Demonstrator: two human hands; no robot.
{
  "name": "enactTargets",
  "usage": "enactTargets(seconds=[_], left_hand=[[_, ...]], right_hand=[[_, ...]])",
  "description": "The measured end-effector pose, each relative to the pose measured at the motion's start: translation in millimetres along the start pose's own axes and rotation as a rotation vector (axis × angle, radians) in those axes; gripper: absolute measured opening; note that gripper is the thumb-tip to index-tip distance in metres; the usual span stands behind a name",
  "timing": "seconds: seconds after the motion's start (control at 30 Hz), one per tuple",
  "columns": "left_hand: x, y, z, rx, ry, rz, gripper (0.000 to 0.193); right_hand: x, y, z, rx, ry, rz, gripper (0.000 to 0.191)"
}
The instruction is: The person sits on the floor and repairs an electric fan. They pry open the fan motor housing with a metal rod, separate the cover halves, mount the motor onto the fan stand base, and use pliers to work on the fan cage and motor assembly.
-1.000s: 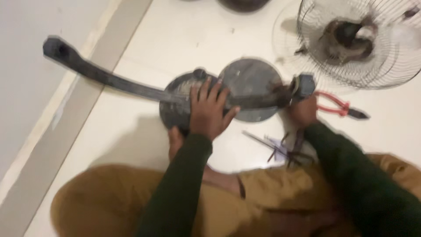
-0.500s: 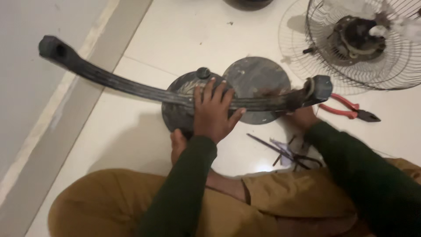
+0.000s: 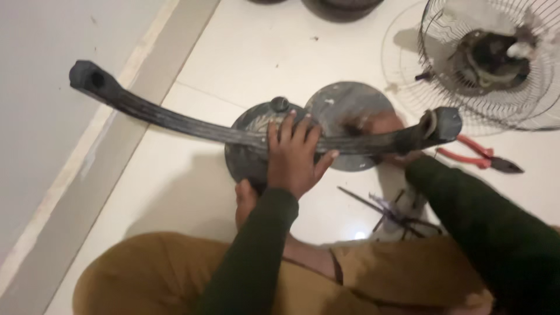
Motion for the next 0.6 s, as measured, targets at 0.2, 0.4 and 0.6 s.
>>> enactTargets(seconds=[0.2,0.4,0.6], left_hand=[[0.3,2.0,0.6,0.035,0.006,0.042,0.059],[-2.8,-3.6,0.4,-0.04,0.03,0.032,0.058],[-3.9,1.7,-2.8,-0.014,0.038,0.043,0.059]], right_hand=[[-16.1,-1.0,-17.0,0.059,0.194,0.004,0.023],[35.2,-4.1,-24.0,0.03,-0.188,0.295,0.023],[17.3,-3.1,-14.3,-0.054,-0.057,-0.019,0.04]])
Point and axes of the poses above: each hand's wrist, its own z-axis away from the middle knuckle, its own y-axis out of the back of the hand, x = y × z, the point moved 6 cm from there along -z, towards the middle knuckle, and after that the axes turned 12 degrees about z, right-handed, at the moved point
